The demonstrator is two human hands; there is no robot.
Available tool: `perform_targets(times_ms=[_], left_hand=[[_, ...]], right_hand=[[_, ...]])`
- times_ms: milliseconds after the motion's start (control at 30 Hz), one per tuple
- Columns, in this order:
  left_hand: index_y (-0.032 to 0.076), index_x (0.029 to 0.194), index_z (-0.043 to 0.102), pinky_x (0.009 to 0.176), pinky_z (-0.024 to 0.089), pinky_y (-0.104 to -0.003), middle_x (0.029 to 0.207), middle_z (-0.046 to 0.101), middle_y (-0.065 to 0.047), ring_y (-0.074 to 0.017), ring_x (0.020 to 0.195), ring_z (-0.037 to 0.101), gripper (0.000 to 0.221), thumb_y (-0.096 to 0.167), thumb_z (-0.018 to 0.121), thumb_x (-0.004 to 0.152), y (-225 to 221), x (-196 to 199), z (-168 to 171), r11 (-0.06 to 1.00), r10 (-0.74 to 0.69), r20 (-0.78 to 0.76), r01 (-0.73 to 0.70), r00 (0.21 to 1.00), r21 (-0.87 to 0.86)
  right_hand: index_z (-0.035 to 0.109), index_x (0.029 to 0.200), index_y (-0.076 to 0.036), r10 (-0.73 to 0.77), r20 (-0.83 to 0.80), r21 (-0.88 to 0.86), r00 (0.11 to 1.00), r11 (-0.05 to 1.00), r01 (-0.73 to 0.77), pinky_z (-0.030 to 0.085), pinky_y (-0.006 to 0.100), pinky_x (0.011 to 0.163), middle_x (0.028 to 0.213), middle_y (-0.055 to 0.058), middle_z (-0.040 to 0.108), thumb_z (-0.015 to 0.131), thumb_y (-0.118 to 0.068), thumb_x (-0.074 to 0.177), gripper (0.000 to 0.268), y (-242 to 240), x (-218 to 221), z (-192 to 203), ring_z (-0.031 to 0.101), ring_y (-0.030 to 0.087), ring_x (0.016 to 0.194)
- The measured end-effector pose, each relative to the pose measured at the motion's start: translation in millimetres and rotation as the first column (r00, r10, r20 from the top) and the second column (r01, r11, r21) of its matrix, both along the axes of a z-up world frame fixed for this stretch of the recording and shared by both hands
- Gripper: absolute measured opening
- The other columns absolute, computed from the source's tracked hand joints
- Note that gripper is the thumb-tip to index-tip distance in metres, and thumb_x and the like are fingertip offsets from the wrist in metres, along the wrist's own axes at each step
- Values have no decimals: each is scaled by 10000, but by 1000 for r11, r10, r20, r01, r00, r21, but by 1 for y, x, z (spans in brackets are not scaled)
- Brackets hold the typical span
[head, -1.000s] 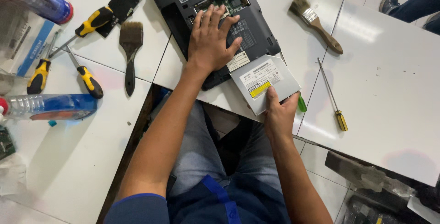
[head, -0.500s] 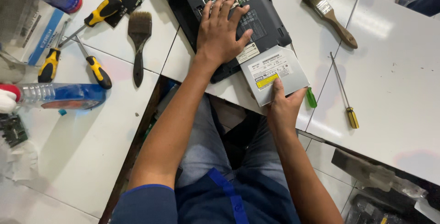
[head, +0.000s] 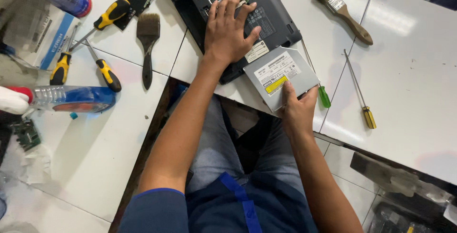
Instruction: The person removes the optical drive from a laptop using a screwdriver, then inserts a new drive into the bay and secures it with screws. The task involves unscrewing the drive, sliding it out, and screwing the replacement into place.
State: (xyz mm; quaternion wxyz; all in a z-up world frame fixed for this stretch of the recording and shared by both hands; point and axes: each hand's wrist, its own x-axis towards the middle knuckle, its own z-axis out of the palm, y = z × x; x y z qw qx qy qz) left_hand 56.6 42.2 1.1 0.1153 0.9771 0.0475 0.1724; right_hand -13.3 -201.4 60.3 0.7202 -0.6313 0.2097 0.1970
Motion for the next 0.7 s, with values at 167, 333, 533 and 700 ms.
perform_targets(times_ms=[167, 333, 533, 700], left_hand=[[325, 1509, 480, 1273, 229, -574, 1609, 487, -149, -396, 1547, 373, 506, 575, 555, 1075, 0, -1, 1, 999, -14, -14, 14, 1000, 33], [296, 1448, 550, 1241, 272, -576, 1531, 537, -150, -409, 1491, 435, 485, 558, 578, 1041, 0, 0, 4, 1000, -10, 50, 9, 999, 18], [298, 1461, 533, 1249, 245, -586, 1566, 513, -149, -413, 1505, 411, 483, 547, 587, 1051, -2, -2, 8, 1000, -8, 3, 8, 1000, 13], [289, 1448, 559, 1231, 274, -597, 1525, 539, -147, -419, 1475, 446, 485, 547, 606, 1040, -2, -1, 6, 1000, -15, 50, 14, 999, 21]], right_hand=[[417, 1265, -161, -64, 8, 51, 998, 997, 64, 725, 505, 766, 1332, 114, 746, 686, -193, 1008, 374, 1, 3, -10, 793, 281, 1098], [417, 1321, -109, -99, 98, 177, 990, 981, 81, 737, 556, 747, 1379, 184, 705, 708, -165, 981, 451, -5, 2, -20, 785, 328, 1091], [428, 1268, -150, -84, 98, 33, 992, 996, 81, 719, 437, 697, 1321, 124, 762, 698, -219, 998, 388, -7, 7, -13, 809, 272, 1051], [401, 1308, -132, -93, 110, 115, 990, 990, 80, 739, 471, 822, 1377, 167, 727, 702, -181, 988, 442, -5, 9, -22, 793, 303, 1127]])
